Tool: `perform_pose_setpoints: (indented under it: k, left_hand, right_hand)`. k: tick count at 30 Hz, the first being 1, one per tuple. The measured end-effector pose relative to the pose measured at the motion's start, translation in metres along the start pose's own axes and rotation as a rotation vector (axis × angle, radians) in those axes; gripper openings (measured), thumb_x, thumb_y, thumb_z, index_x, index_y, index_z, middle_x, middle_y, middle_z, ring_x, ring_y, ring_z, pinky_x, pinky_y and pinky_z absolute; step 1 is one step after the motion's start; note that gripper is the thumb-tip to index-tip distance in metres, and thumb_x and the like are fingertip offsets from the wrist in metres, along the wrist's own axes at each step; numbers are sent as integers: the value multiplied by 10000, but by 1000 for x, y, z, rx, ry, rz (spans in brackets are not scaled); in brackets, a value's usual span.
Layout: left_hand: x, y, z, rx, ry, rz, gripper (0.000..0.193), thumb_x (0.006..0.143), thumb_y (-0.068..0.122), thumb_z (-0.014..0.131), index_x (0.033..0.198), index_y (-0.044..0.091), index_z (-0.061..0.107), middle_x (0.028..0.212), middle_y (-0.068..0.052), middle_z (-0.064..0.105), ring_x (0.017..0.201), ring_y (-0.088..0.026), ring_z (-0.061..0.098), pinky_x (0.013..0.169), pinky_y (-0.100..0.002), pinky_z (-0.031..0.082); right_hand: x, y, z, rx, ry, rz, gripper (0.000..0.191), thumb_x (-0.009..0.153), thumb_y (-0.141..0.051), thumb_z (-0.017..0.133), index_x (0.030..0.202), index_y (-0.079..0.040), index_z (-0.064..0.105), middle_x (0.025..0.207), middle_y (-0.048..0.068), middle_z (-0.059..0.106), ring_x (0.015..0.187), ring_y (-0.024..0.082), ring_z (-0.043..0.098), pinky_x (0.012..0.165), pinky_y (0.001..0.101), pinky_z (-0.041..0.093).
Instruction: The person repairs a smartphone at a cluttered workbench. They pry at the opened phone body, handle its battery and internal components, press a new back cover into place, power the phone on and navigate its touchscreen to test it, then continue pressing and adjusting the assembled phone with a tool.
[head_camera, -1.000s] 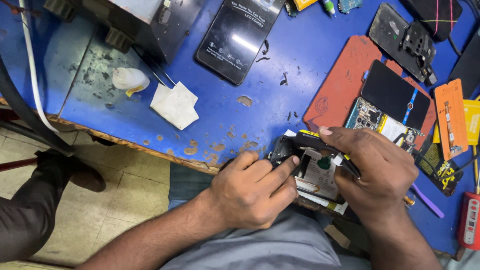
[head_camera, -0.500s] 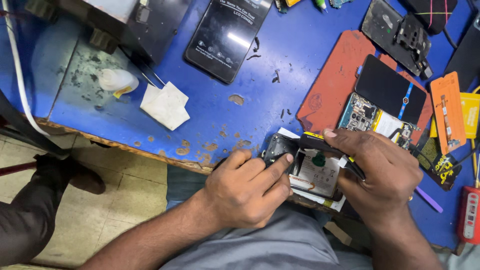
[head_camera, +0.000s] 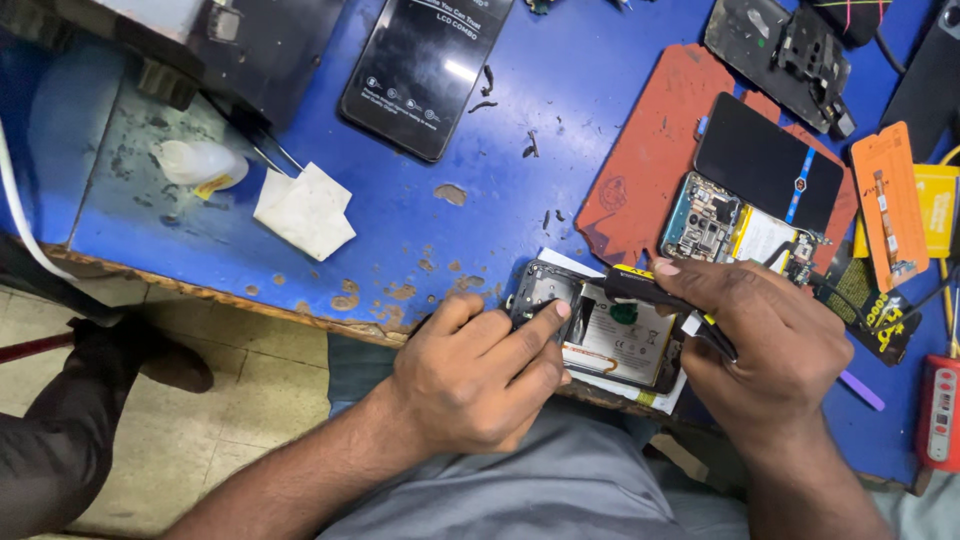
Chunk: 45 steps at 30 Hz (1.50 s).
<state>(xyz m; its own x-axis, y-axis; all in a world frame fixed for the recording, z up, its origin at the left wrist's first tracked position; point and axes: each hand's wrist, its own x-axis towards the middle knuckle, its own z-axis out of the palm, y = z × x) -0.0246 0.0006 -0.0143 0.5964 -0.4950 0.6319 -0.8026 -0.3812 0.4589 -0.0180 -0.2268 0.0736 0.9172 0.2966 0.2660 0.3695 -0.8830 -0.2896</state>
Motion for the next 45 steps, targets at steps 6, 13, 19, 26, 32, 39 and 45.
perform_pose_setpoints:
  k: [6, 13, 19, 26, 32, 39, 45]
  left_hand:
    - [2, 0, -2, 13, -17, 4, 187, 894, 218, 765, 914, 45, 695, 1155, -153, 740, 703, -176, 541, 735, -376, 423]
    - [1, -1, -1, 18, -15, 6, 208, 871, 218, 789, 910, 35, 698, 1155, -164, 742, 685, -176, 514, 732, -373, 425]
    - [1, -1, -2, 14, -32, -1, 198, 862, 213, 795, 895, 48, 692, 1160, -160, 743, 684, -179, 510, 731, -375, 429]
    - [2, -1, -2, 15, -46, -8, 203, 860, 224, 794, 886, 48, 698, 1175, -159, 746, 664, -181, 506, 727, -377, 426]
    - [2, 1, -2, 28, -51, -24, 188, 855, 224, 790, 893, 56, 715, 1166, -144, 751, 670, -182, 520, 723, -377, 426]
    - [2, 0, -1, 44, -59, -22, 183, 860, 220, 787, 891, 53, 721, 1169, -133, 751, 666, -194, 517, 717, -386, 417]
    - [1, 1, -2, 45, -74, -40, 177, 858, 222, 781, 882, 56, 724, 1163, -124, 751, 672, -202, 527, 731, -398, 422]
  right_hand:
    - [-5, 4, -2, -15, 6, 13, 397, 641, 174, 657, 1001, 21, 726, 954, 153, 749, 881, 280, 754, 747, 354, 576]
    - [-10, 8, -7, -4, 19, 16, 399, 650, 160, 670, 1019, 19, 723, 968, 158, 745, 879, 291, 746, 752, 360, 575]
    - [-19, 15, -10, -32, 7, 42, 413, 639, 161, 666, 1017, 8, 733, 981, 153, 750, 879, 290, 746, 755, 365, 578]
    - [-28, 22, -12, -28, 18, 59, 421, 641, 167, 661, 1027, 11, 727, 988, 152, 751, 878, 284, 745, 741, 359, 571]
    - [-33, 24, -16, -33, 17, 80, 420, 635, 165, 664, 1023, 20, 727, 995, 157, 752, 895, 295, 750, 757, 367, 576]
    - [-41, 27, -19, -64, 30, 114, 409, 651, 150, 675, 1032, 14, 738, 1003, 157, 752, 909, 294, 749, 773, 357, 581]
    - [-49, 33, -22, -73, 40, 135, 389, 668, 135, 674, 1032, 11, 736, 1013, 150, 752, 932, 293, 752, 802, 359, 583]
